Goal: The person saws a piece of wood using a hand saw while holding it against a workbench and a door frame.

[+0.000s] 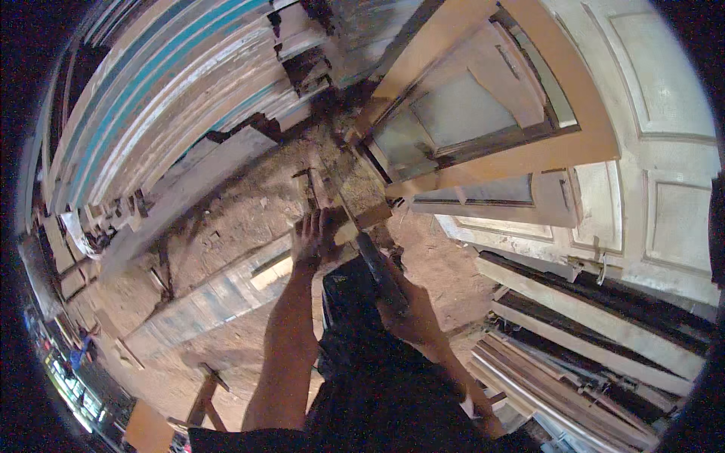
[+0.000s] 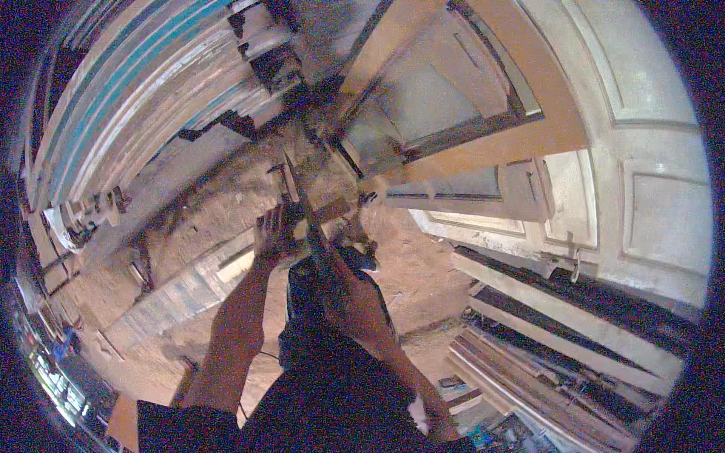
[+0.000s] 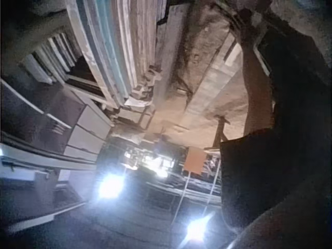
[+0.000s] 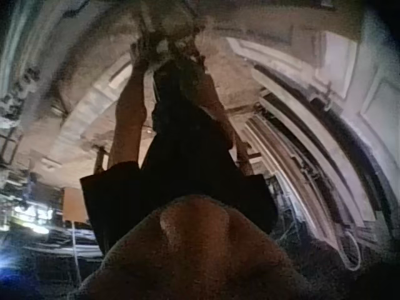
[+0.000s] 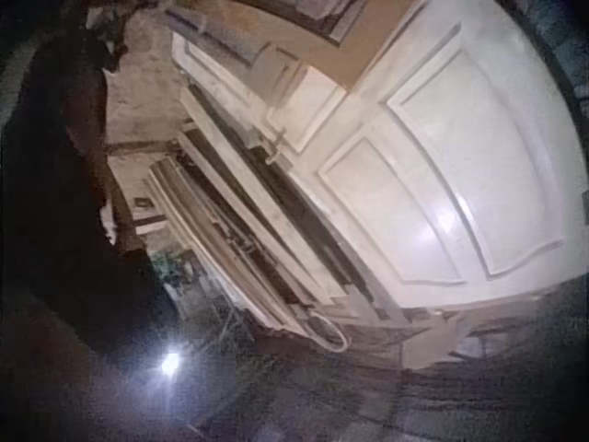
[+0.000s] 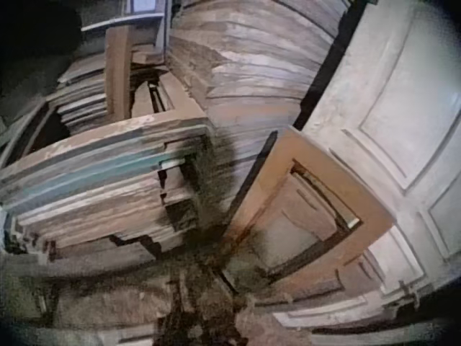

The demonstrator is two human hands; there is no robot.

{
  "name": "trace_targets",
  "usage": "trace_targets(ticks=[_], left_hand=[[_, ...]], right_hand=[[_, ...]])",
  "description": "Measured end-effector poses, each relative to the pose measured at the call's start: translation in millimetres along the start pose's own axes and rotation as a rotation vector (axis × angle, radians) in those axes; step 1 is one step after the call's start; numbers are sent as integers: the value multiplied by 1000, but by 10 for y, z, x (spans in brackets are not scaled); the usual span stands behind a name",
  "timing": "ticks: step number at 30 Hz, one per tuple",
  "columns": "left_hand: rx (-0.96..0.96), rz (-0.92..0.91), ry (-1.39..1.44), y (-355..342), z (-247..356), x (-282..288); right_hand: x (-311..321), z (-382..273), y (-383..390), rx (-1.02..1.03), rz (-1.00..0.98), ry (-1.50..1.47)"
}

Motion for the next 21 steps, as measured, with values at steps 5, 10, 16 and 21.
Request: trace_targets(ticks=[5, 10, 16, 21], left_hand=[[-7, -39, -37, -19, 168, 68], [-31, -2, -80, -60, 200, 143], [-2, 4, -28, 3, -34, -21], [5, -128, -11, -81, 210, 109]], right_hand=[[233, -180, 1019, -273, -64, 33], [49, 299, 228, 57, 77, -6], [50, -107, 267, -104, -41, 37], [219, -204, 842, -120, 3, -30]])
Point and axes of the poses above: each hand's wrist, its own y-axis away from the middle knuckle, its own x-axis out of the back of the hand, z = x × y, the point moved 10 cm from there along -y, towards the middle knuckle, and after that the axes turned 6 degrees about -z, right-handed, at the moved point
